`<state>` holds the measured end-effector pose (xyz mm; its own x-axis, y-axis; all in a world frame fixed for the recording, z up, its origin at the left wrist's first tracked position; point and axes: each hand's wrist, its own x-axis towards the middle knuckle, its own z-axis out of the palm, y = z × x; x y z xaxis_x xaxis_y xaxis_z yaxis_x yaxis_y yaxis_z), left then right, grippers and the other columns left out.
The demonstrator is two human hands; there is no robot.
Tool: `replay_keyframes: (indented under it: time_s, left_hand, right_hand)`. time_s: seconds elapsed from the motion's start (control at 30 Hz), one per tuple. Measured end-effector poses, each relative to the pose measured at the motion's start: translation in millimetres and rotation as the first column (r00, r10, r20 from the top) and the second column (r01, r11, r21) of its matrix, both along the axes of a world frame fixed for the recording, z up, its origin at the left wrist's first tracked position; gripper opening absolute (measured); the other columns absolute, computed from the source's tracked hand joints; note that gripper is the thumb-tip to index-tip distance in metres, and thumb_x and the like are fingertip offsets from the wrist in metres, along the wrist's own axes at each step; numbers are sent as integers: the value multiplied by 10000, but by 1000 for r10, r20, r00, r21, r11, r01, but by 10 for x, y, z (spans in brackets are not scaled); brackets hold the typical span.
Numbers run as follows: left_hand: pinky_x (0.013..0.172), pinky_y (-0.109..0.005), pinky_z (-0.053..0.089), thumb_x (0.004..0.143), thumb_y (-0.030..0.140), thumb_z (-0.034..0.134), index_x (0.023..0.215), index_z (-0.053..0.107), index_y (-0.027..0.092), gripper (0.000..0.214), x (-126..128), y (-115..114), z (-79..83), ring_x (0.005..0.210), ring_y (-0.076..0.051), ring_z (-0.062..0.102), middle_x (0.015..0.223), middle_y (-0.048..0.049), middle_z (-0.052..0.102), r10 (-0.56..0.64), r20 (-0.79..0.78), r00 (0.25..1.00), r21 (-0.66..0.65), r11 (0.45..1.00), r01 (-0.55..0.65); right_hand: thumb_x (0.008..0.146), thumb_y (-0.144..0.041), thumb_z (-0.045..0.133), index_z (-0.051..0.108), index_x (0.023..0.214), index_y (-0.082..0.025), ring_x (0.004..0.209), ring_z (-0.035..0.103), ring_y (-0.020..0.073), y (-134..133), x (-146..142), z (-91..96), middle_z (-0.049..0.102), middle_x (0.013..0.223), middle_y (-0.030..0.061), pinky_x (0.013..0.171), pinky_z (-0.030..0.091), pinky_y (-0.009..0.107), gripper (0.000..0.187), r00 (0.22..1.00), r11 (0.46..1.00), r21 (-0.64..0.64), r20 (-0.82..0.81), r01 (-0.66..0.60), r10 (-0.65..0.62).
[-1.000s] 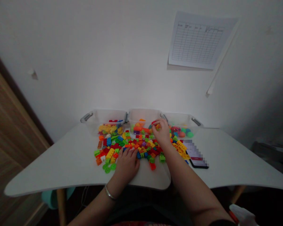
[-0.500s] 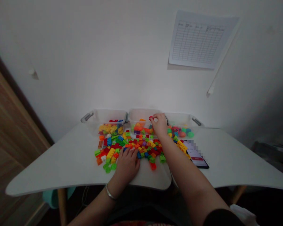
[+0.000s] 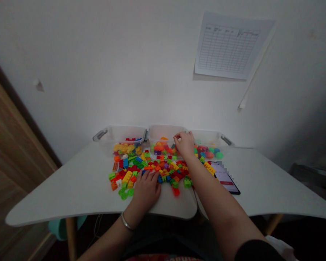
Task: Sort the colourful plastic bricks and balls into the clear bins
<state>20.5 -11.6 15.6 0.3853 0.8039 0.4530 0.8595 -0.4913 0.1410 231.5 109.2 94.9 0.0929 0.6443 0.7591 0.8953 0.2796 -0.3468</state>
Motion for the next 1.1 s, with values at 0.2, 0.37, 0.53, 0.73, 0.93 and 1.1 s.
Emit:
replay_keyframes:
  time_s: [0.2,0.37,0.53,0.73,0.93,1.1]
  left_hand:
    - [1096,-561,314,830,274,517,1218,628,197,411,-1,-10,12,1179,-308,555,1192,-102,678,-8,17,1000,28,1000,8]
    - [1099,-555,310,835,277,513,1226,622,184,416,-9,-7,5,1188,-308,546,1203,-101,672,-8,9,1000,18,1000,8]
    - [1100,-555,304,835,284,514,1236,614,176,427,-16,10,-17,1185,-308,544,1208,-103,669,-12,8,1000,25,1000,12]
    - [1099,-550,300,841,284,502,1232,615,172,423,-2,2,-14,1188,-311,540,1213,-101,667,-10,6,1000,29,1000,10]
    - [1096,-552,302,837,283,513,1214,626,189,405,9,-11,5,1170,-309,554,1210,-105,667,-8,4,1000,38,999,8]
    - [1098,-539,297,839,283,507,1210,624,196,399,15,-9,6,1166,-302,559,1206,-100,670,-2,3,1000,38,999,2]
  right_hand:
    - [878,-270,519,675,842,-233,891,599,218,-42,-11,1,711,838,42,1095,265,473,165,999,1000,-2,34,28,-28]
    - [882,-269,518,685,850,-231,914,600,220,-69,-22,33,717,872,49,1083,274,471,175,999,1000,-11,51,20,-20]
    - [868,-282,530,688,900,-202,934,602,221,-186,-51,114,708,951,70,965,394,410,180,997,997,45,-44,-69,71]
    - [851,-243,547,699,902,-205,822,626,179,-469,-143,91,711,866,40,796,479,315,165,949,940,-131,-42,-314,311]
    - [827,-249,627,708,935,-217,973,624,223,-736,-254,-161,712,999,59,885,460,345,139,951,904,-386,162,-186,265]
    - [820,-315,664,695,1011,-225,1009,616,252,-783,-279,-341,695,1071,86,881,458,359,213,932,883,-460,275,-91,238]
